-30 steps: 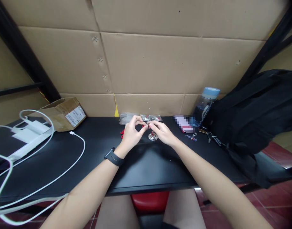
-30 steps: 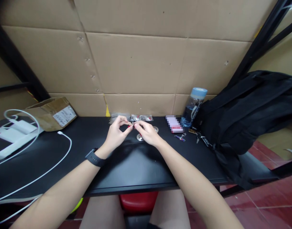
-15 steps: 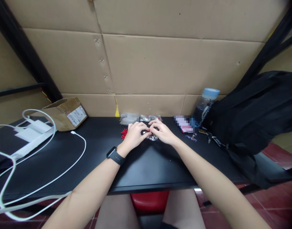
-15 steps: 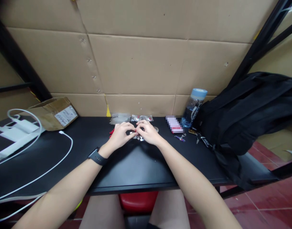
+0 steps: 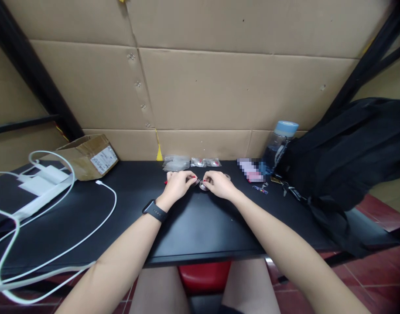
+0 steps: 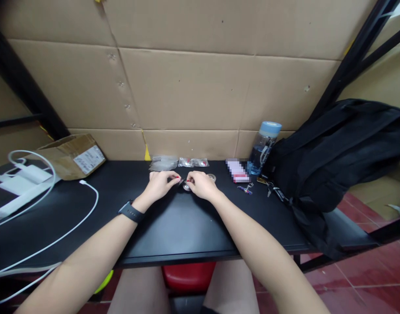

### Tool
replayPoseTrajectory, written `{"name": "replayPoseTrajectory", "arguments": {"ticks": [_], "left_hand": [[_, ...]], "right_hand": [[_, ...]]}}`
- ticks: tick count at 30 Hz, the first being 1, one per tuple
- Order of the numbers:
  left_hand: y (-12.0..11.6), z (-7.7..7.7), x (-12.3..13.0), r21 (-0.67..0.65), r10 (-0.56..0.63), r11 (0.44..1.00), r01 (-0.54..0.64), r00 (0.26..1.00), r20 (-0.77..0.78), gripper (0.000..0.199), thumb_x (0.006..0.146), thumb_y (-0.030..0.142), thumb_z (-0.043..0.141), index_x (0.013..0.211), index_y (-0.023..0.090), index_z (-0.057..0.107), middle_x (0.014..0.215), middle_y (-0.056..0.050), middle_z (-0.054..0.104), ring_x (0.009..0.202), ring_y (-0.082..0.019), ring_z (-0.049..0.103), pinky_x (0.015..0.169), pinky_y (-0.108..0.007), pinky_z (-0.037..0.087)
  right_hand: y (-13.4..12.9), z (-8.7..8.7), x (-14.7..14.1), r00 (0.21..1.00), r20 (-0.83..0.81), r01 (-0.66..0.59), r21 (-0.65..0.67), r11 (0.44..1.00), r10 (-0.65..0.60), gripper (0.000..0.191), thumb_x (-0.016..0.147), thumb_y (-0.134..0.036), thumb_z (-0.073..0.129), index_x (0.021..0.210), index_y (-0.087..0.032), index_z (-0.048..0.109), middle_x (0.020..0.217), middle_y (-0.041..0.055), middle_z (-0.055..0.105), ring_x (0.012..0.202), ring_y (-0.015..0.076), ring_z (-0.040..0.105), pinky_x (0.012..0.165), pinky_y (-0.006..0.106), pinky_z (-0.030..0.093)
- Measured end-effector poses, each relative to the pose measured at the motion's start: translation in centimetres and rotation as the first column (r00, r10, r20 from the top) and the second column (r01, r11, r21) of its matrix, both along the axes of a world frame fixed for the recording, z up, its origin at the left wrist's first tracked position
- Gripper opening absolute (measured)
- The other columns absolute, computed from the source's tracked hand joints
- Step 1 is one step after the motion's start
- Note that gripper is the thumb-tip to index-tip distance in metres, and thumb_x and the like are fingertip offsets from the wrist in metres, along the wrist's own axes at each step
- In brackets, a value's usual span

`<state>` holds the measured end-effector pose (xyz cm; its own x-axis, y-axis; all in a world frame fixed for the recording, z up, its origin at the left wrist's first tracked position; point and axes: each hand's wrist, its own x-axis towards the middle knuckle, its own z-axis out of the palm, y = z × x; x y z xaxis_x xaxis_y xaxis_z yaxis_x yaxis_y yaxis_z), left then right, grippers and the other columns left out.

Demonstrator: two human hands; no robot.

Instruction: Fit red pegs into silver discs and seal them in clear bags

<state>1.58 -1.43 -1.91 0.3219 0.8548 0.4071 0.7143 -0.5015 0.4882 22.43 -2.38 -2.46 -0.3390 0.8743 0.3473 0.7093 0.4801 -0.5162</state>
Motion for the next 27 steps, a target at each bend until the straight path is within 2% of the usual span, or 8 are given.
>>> {"name": "replayPoseTrajectory", "arguments": {"ticks": [4,7,10,13,18,22,24,27], "left_hand": [[-0.2,0.0,0.6,-0.101,0.028,0.995,-0.013,0.989,0.148,0.015,0.092,0.035,0.062,0.089,0.028,0.074,0.084,0.0,0.081,0.088,-0.025,0.076,0.09,-0.037,0.044],[-0.3,-0.3,1.1,-0.163,0.013,0.986,0.029,0.968,0.251,0.015,0.092,0.035,0.061,0.09,0.026,0.073,0.086,-0.001,0.081,0.088,-0.024,0.077,0.086,-0.034,0.05],[-0.3,-0.6,1.3,-0.166,-0.019,0.984,0.072,0.953,0.301,0.014,0.092,0.035,0.061,0.091,0.025,0.072,0.087,-0.002,0.08,0.088,-0.024,0.077,0.084,-0.033,0.053],[-0.4,-0.7,1.5,-0.158,-0.041,0.983,0.095,0.948,0.316,0.014,0.092,0.032,0.062,0.091,0.024,0.073,0.091,-0.003,0.08,0.09,-0.024,0.076,0.084,-0.032,0.054],[-0.6,-0.2,1.2,-0.136,-0.106,0.979,0.15,0.952,0.286,0.019,0.094,0.034,0.061,0.1,0.024,0.075,0.1,-0.004,0.08,0.091,-0.024,0.075,0.081,-0.032,0.054],[-0.1,0.8,-0.7,-0.047,-0.16,0.985,0.164,0.983,0.089,0.027,0.097,0.04,0.055,0.098,0.026,0.078,0.098,-0.007,0.08,0.091,-0.026,0.073,0.084,-0.033,0.05],[0.3,1.0,-2.5,0.047,-0.007,0.999,0.012,0.994,-0.112,0.03,0.097,0.04,0.054,0.087,0.025,0.077,0.091,-0.009,0.079,0.091,-0.028,0.071,0.09,-0.036,0.048],[1.0,0.8,-4.9,0.111,0.194,0.98,-0.168,0.933,-0.303,0.031,0.097,0.035,0.05,0.086,0.024,0.077,0.098,-0.012,0.078,0.099,-0.031,0.067,0.096,-0.045,0.044]], "right_hand": [[0.1,-0.5,-0.9,0.923,-0.385,-0.071,-0.167,0.983,0.001,0.01,0.091,-0.028,0.065,0.084,-0.021,0.062,0.078,0.0012,0.073,0.067,0.0163,0.071,0.06,0.026,0.055],[0.1,-0.9,-1.2,0.798,-0.596,-0.102,-0.27,0.957,-0.084,0.02,0.088,-0.038,0.069,0.086,-0.021,0.06,0.092,0.0043,0.074,0.073,0.018,0.075,0.052,0.025,0.058],[0.0,-0.9,-1.3,0.653,-0.745,-0.19,-0.334,0.923,-0.135,0.029,0.084,-0.043,0.075,0.086,-0.02,0.057,0.107,0.0065,0.073,0.072,0.0167,0.076,0.054,0.026,0.063],[-0.2,-0.3,-1.1,0.584,-0.798,-0.301,-0.385,0.872,-0.151,0.031,0.084,-0.039,0.079,0.102,-0.021,0.061,0.103,0.0062,0.074,0.07,0.0174,0.077,0.058,0.026,0.064],[-0.5,0.5,-0.5,0.571,-0.807,-0.362,-0.413,0.836,-0.151,0.041,0.081,-0.039,0.084,0.113,-0.019,0.069,0.107,0.0111,0.074,0.071,0.0202,0.079,0.066,0.03,0.067],[-0.3,0.5,-0.2,0.632,-0.768,-0.301,-0.37,0.879,-0.107,0.051,0.067,-0.031,0.093,0.111,-0.019,0.071,0.113,0.0104,0.073,0.069,0.0182,0.078,0.065,0.03,0.068],[-0.1,0.5,-0.1,0.658,-0.745,-0.258,-0.36,0.897,-0.11,0.048,0.067,-0.029,0.093,0.109,-0.019,0.071,0.111,0.0097,0.073,0.067,0.0171,0.077,0.06,0.028,0.067],[0.1,0.7,0.2,0.668,-0.736,-0.236,-0.348,0.907,-0.108,0.043,0.07,-0.028,0.09,0.107,-0.018,0.07,0.108,0.01,0.073,0.065,0.0158,0.076,0.056,0.025,0.064]]}}
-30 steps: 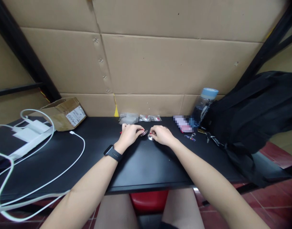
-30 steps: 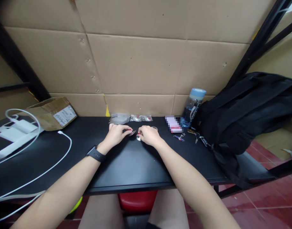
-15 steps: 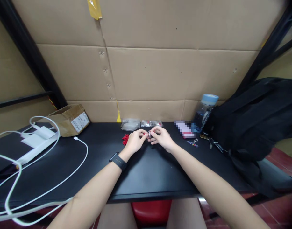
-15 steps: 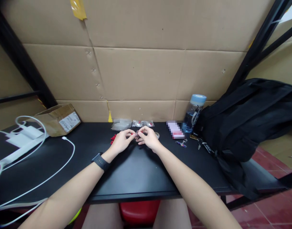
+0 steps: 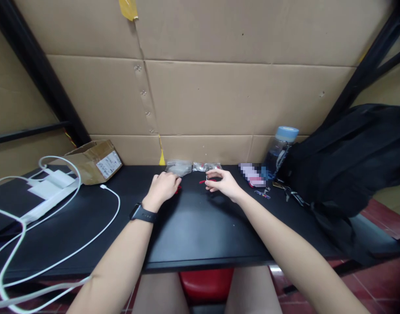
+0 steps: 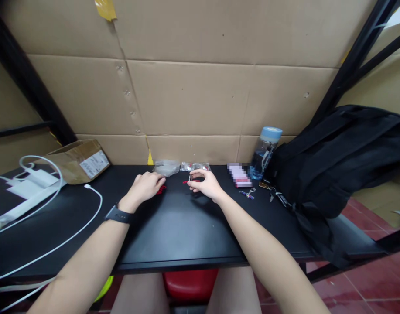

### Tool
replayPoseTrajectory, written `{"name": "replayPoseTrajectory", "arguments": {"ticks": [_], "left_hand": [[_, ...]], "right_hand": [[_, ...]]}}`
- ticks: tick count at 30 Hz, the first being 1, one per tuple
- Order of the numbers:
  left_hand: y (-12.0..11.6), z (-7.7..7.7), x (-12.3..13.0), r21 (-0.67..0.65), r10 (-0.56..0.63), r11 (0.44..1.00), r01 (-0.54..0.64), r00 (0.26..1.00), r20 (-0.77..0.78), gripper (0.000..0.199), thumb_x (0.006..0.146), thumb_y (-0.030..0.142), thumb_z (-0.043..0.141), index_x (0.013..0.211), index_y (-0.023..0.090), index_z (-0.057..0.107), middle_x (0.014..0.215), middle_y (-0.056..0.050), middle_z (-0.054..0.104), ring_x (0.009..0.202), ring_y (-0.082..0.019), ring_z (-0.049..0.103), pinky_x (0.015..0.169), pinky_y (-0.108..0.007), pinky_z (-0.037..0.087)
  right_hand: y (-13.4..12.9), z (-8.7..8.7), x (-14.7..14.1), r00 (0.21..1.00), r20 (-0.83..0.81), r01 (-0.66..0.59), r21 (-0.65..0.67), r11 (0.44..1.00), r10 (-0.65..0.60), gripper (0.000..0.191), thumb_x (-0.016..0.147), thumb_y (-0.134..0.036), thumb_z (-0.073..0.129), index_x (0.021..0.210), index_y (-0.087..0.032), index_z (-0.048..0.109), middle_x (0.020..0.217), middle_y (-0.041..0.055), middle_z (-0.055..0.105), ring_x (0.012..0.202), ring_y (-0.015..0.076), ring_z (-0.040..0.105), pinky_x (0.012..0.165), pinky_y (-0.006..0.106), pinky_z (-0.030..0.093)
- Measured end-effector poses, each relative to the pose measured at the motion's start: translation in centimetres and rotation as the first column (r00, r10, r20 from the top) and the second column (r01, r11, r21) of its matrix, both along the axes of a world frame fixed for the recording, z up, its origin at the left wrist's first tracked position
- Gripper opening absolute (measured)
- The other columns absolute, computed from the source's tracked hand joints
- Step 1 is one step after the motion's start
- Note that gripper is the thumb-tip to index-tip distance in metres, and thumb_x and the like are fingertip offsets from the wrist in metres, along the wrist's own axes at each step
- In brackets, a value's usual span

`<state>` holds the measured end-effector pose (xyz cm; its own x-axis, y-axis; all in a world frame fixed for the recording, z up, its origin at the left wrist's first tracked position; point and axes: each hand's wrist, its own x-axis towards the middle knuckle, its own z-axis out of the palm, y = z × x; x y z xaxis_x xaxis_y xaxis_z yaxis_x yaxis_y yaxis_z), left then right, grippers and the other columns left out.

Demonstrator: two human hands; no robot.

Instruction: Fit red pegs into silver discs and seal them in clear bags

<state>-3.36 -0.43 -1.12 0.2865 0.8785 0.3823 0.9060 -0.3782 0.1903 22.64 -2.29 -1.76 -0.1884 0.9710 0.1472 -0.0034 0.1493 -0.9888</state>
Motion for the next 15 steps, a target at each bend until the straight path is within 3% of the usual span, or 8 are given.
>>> {"name": "replayPoseTrajectory", "arguments": {"ticks": [4,7,11,15], "left_hand": [[1.2,-1.1,-1.3,-0.05,0.028,0.998,-0.031,0.998,-0.049,0.033,0.098,0.035,0.045,0.107,0.027,0.076,0.131,-0.013,0.07,0.119,-0.036,0.06,0.1,-0.054,0.041],[2.2,-1.8,-1.0,-0.101,0.013,0.995,-0.018,0.998,-0.054,0.034,0.099,0.036,0.044,0.111,0.027,0.075,0.147,-0.012,0.059,0.133,-0.037,0.052,0.104,-0.058,0.039],[2.8,-2.1,-0.8,-0.118,0.011,0.993,-0.022,0.995,-0.094,0.036,0.101,0.033,0.042,0.12,0.026,0.071,0.147,-0.012,0.06,0.137,-0.035,0.049,0.107,-0.06,0.036],[2.4,-1.1,-1.0,-0.02,0.016,1.0,-0.018,0.997,-0.075,0.03,0.099,0.031,0.046,0.119,0.025,0.068,0.137,-0.012,0.066,0.13,-0.033,0.057,0.106,-0.056,0.04]], "right_hand": [[-0.2,0.4,0.1,1.0,0.02,0.011,0.013,1.0,-0.011,0.041,0.072,-0.028,0.088,0.107,-0.017,0.069,0.107,0.0103,0.073,0.064,0.0147,0.075,0.055,0.024,0.063],[-0.4,0.6,0.0,0.999,0.038,0.007,0.016,1.0,-0.008,0.038,0.074,-0.026,0.087,0.107,-0.017,0.069,0.108,0.0099,0.073,0.065,0.0138,0.074,0.055,0.023,0.062],[-0.4,0.8,0.1,0.999,0.054,-0.002,0.031,1.0,0.0,0.037,0.075,-0.024,0.084,0.108,-0.017,0.069,0.108,0.0095,0.072,0.066,0.0134,0.074,0.056,0.022,0.061],[-0.4,1.3,0.6,0.998,0.065,0.023,0.07,0.997,-0.028,0.039,0.075,-0.025,0.082,0.111,-0.017,0.069,0.111,0.0103,0.072,0.067,0.0139,0.074,0.057,0.024,0.06]]}}
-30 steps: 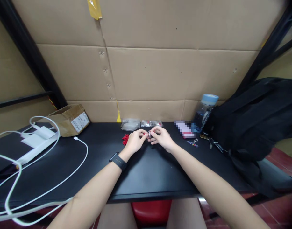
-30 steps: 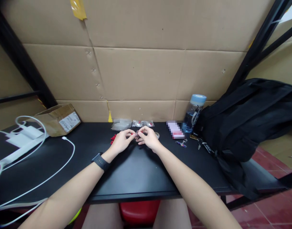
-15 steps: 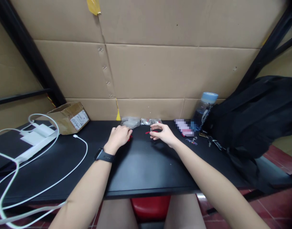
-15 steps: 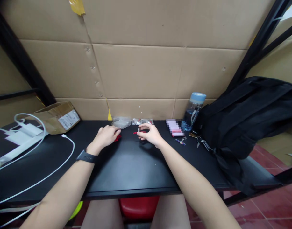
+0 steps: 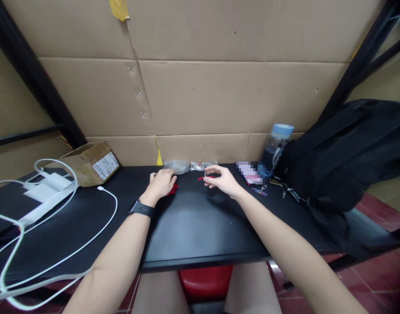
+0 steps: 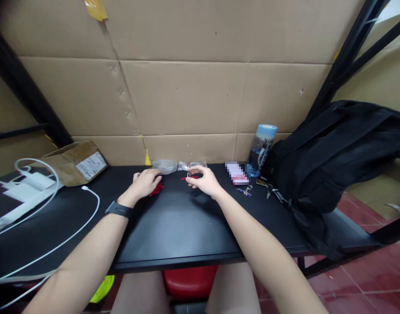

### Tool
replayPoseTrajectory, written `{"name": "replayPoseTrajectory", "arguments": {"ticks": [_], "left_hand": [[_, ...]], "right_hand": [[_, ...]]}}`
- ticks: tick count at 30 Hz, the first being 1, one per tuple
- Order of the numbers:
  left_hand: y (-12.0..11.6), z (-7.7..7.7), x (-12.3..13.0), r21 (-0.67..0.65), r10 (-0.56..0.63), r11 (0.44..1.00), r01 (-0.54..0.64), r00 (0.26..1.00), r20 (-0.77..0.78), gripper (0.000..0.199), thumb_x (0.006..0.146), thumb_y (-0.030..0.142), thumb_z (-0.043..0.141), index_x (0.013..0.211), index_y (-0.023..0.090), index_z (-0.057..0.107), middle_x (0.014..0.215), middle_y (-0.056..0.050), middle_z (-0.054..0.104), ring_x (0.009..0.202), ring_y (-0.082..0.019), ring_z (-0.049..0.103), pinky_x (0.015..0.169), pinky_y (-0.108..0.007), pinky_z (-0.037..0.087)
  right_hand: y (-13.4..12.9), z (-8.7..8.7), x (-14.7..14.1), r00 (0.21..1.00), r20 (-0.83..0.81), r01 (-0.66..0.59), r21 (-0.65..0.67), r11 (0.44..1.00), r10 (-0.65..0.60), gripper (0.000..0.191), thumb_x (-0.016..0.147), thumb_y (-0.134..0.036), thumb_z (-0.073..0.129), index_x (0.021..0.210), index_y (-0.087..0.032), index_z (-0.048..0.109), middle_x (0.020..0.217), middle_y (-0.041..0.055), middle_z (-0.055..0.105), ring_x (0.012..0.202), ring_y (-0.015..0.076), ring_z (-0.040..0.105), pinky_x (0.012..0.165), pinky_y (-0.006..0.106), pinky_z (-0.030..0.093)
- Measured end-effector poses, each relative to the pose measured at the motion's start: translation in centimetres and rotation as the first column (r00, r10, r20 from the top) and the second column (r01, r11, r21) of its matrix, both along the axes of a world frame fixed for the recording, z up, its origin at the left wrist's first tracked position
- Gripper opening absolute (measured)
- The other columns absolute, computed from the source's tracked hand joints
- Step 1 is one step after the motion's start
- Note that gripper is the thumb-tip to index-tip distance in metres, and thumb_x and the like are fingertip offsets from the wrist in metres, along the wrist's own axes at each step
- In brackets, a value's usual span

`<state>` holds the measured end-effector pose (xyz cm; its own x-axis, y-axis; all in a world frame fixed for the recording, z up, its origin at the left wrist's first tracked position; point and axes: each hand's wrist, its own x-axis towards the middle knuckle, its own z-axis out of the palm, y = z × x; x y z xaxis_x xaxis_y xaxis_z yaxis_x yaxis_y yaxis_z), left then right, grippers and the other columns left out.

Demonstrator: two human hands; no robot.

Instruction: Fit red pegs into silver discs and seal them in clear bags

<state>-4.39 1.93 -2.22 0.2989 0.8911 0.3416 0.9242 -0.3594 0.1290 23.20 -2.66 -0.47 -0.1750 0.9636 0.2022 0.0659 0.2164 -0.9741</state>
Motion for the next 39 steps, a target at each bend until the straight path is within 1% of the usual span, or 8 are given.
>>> {"name": "replayPoseTrajectory", "arguments": {"ticks": [3,6,10,13,16,23,31,39], "left_hand": [[-0.8,1.2,0.6,0.12,-0.115,0.988,0.099,0.984,0.137,0.029,0.093,0.028,0.056,0.121,0.023,0.063,0.133,-0.011,0.067,0.119,-0.029,0.065,0.101,-0.047,0.048],[-2.1,2.0,2.3,0.212,-0.3,0.948,0.238,0.89,0.344,0.023,0.091,0.025,0.06,0.114,0.023,0.062,0.119,-0.008,0.071,0.099,-0.022,0.073,0.09,-0.035,0.055],[-4.1,1.8,5.7,0.137,-0.359,0.93,0.342,0.757,0.547,0.034,0.085,0.026,0.071,0.116,0.023,0.055,0.093,-0.001,0.075,0.082,-0.018,0.074,0.08,-0.028,0.056],[-5.1,1.1,7.5,0.0,-0.427,0.882,0.47,0.8,0.421,0.012,0.089,0.028,0.068,0.095,0.022,0.06,0.083,0.0,0.074,0.077,-0.018,0.072,0.076,-0.028,0.053],[-5.3,0.6,8.0,-0.074,-0.479,0.858,0.509,0.843,0.245,0.014,0.094,0.032,0.062,0.085,0.021,0.062,0.084,-0.003,0.072,0.077,-0.019,0.068,0.075,-0.029,0.05],[-5.4,1.4,6.5,-0.266,-0.645,0.7,0.663,0.746,0.166,0.039,0.088,0.049,0.072,0.123,0.031,0.068,0.137,-0.005,0.064,0.122,-0.027,0.062,0.103,-0.036,0.045],[-6.2,1.6,6.0,-0.361,-0.551,0.783,0.506,0.834,-0.025,0.051,0.089,0.052,0.07,0.138,0.043,0.06,0.158,-0.004,0.047,0.148,-0.037,0.034,0.115,-0.055,0.032],[-6.4,1.9,5.5,-0.399,-0.584,0.748,0.531,0.812,-0.014,0.049,0.092,0.04,0.067,0.141,0.044,0.059,0.15,-0.003,0.052,0.13,-0.028,0.057,0.105,-0.039,0.045]], "right_hand": [[0.1,0.4,0.6,0.998,0.041,0.04,0.082,0.996,-0.043,0.038,0.075,-0.026,0.081,0.11,-0.018,0.069,0.115,0.0108,0.072,0.067,0.0135,0.072,0.059,0.025,0.059],[0.3,0.8,1.5,0.993,0.091,0.058,0.164,0.985,-0.074,0.038,0.076,-0.029,0.078,0.111,-0.019,0.07,0.112,0.0097,0.073,0.067,0.0137,0.071,0.061,0.027,0.058],[0.4,1.4,2.8,0.967,0.213,0.063,0.324,0.944,-0.138,0.038,0.077,-0.028,0.075,0.114,-0.019,0.07,0.11,0.0072,0.073,0.07,0.0137,0.068,0.067,0.027,0.057],[0.1,2.1,3.7,0.923,0.341,0.02,0.426,0.905,-0.181,0.037,0.077,-0.025,0.073,0.114,-0.021,0.07,0.109,0.0057,0.073,0.077,0.0148,0.067,0.072,0.027,0.055],[-0.5,2.6,4.2,0.886,0.436,-0.049,0.425,0.904,-0.157,0.038,0.076,-0.024,0.074,0.114,-0.021,0.07,0.101,0.0036,0.075,0.076,0.0147,0.066,0.071,0.026,0.053],[-2.0,3.8,4.3,0.77,0.627,-0.17,0.377,0.91,-0.116,0.027,0.075,-0.025,0.076,0.101,-0.02,0.07,0.085,-0.0007,0.074,0.068,0.0127,0.064,0.067,0.023,0.047],[-2.2,3.7,4.1,0.502,0.861,-0.329,0.106,0.938,0.079,0.027,0.067,-0.039,0.085,0.08,-0.02,0.071,0.067,-0.0008,0.068,0.064,0.0156,0.061,0.057,0.024,0.039],[-1.0,1.3,2.3,0.427,0.904,-0.331,0.181,0.926,-0.025,0.029,0.072,-0.04,0.086,0.087,-0.018,0.074,0.086,0.0058,0.07,0.081,0.0189,0.064,0.068,0.024,0.042]]}}
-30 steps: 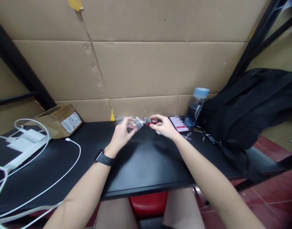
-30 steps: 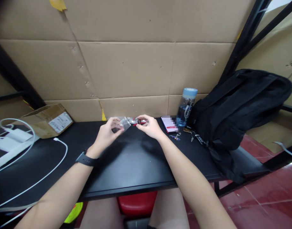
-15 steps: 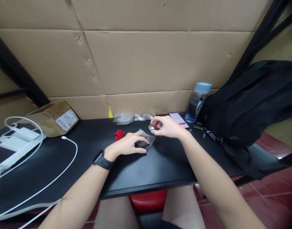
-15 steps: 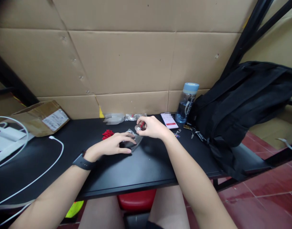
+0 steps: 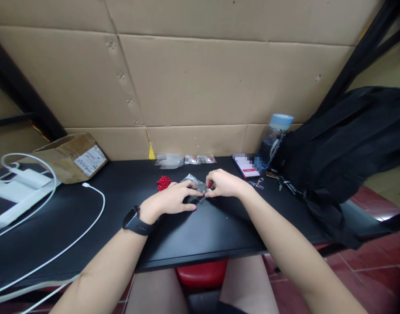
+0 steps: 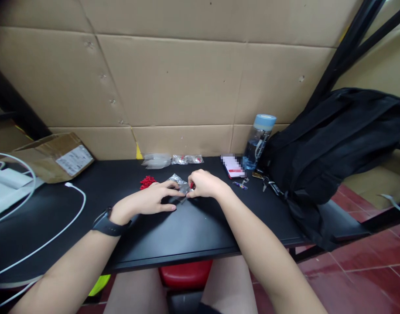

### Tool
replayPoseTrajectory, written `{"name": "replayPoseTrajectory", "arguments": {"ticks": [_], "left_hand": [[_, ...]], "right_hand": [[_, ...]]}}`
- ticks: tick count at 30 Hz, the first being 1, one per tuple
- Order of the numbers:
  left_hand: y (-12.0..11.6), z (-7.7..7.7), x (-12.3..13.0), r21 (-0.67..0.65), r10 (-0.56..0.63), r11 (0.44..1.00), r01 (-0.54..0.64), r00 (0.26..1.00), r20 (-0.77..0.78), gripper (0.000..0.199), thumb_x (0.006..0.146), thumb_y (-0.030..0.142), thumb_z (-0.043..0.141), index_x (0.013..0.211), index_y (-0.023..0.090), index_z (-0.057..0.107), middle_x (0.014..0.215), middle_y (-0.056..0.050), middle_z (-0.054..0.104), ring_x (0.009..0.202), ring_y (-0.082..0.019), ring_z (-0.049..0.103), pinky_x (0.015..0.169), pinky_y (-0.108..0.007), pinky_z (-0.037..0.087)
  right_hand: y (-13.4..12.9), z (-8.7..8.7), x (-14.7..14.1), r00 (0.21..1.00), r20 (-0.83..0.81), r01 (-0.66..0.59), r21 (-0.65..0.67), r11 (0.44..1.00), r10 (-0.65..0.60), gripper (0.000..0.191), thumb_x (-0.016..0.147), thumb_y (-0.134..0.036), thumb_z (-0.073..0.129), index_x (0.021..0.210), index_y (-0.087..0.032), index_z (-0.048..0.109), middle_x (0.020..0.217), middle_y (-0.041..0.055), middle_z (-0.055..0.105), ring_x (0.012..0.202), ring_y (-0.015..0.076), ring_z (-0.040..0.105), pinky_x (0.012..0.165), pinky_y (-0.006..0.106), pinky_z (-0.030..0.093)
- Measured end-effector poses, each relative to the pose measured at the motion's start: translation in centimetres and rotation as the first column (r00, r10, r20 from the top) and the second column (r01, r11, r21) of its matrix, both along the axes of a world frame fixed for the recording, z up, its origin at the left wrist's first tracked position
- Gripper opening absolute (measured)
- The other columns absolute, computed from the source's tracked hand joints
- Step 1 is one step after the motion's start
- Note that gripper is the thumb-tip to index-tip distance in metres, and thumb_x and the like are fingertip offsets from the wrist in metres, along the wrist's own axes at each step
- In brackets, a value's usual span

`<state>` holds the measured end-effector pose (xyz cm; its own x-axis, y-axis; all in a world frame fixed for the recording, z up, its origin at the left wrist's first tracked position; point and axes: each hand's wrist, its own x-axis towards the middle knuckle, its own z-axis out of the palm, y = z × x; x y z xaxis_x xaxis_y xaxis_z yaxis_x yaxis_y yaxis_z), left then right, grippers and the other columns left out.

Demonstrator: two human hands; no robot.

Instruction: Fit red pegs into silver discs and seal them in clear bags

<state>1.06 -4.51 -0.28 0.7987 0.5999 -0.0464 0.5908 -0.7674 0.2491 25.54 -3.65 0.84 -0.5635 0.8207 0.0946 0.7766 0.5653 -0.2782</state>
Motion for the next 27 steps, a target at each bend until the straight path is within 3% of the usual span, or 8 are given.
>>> {"name": "replayPoseTrajectory", "arguments": {"ticks": [5,10,13,17,23,27], "left_hand": [[0.3,-0.2,-0.1,0.017,0.005,1.0,-0.005,1.0,-0.018,0.042,0.093,0.039,0.067,0.135,0.043,0.064,0.154,-0.003,0.052,0.142,-0.031,0.048,0.112,-0.045,0.038],[0.5,-0.7,-0.1,-0.029,-0.019,0.999,0.019,1.0,0.014,0.044,0.095,0.027,0.063,0.134,0.046,0.064,0.158,-0.002,0.047,0.151,-0.03,0.037,0.116,-0.051,0.032],[0.5,-0.6,-0.1,-0.043,-0.029,0.999,0.03,0.999,0.034,0.045,0.094,0.025,0.064,0.133,0.046,0.065,0.159,-0.001,0.046,0.151,-0.03,0.036,0.117,-0.05,0.034],[0.5,-0.5,-0.2,-0.044,0.003,0.999,-0.001,0.999,0.049,0.048,0.091,0.023,0.067,0.133,0.047,0.065,0.163,0.0,0.04,0.153,-0.031,0.031,0.119,-0.051,0.032],[0.5,-0.5,-0.1,-0.048,0.051,0.998,-0.049,0.998,0.024,0.048,0.092,0.024,0.066,0.134,0.048,0.064,0.169,0.0,0.024,0.156,-0.035,0.021,0.119,-0.064,0.023],[0.6,-0.3,-0.1,-0.053,0.054,0.997,-0.054,0.998,0.012,0.043,0.094,0.026,0.063,0.132,0.045,0.066,0.168,0.0,0.029,0.152,-0.033,0.032,0.12,-0.058,0.024]], "right_hand": [[0.0,-0.1,-0.4,0.996,-0.072,-0.052,-0.009,0.999,0.051,0.027,0.077,-0.04,0.085,0.088,-0.017,0.077,0.084,0.0051,0.071,0.075,0.0162,0.064,0.066,0.024,0.042],[0.1,-0.4,-0.1,0.986,-0.133,-0.111,-0.048,0.993,0.103,0.02,0.073,-0.017,0.081,0.093,-0.02,0.08,0.081,0.0016,0.073,0.071,0.0149,0.067,0.064,0.023,0.044],[0.3,-0.8,-0.3,0.983,-0.164,-0.097,-0.06,0.993,0.086,0.018,0.074,-0.012,0.079,0.09,-0.02,0.079,0.081,0.001,0.073,0.072,0.0139,0.067,0.065,0.022,0.044],[0.6,-1.2,-1.1,0.986,-0.164,-0.002,0.053,0.999,0.011,0.016,0.077,-0.021,0.085,0.087,-0.02,0.073,0.087,0.0008,0.071,0.08,0.0142,0.065,0.068,0.022,0.041],[1.5,-2.2,-2.4,0.992,-0.085,0.117,0.277,0.954,-0.097,0.02,0.084,-0.031,0.081,0.094,-0.023,0.065,0.101,0.0034,0.069,0.097,0.02,0.063,0.074,0.026,0.04],[2.1,-2.7,-2.6,0.988,-0.013,0.15,0.289,0.946,-0.152,0.01,0.092,-0.03,0.07,0.098,-0.023,0.066,0.103,0.0055,0.069,0.095,0.0221,0.064,0.071,0.028,0.041]]}}
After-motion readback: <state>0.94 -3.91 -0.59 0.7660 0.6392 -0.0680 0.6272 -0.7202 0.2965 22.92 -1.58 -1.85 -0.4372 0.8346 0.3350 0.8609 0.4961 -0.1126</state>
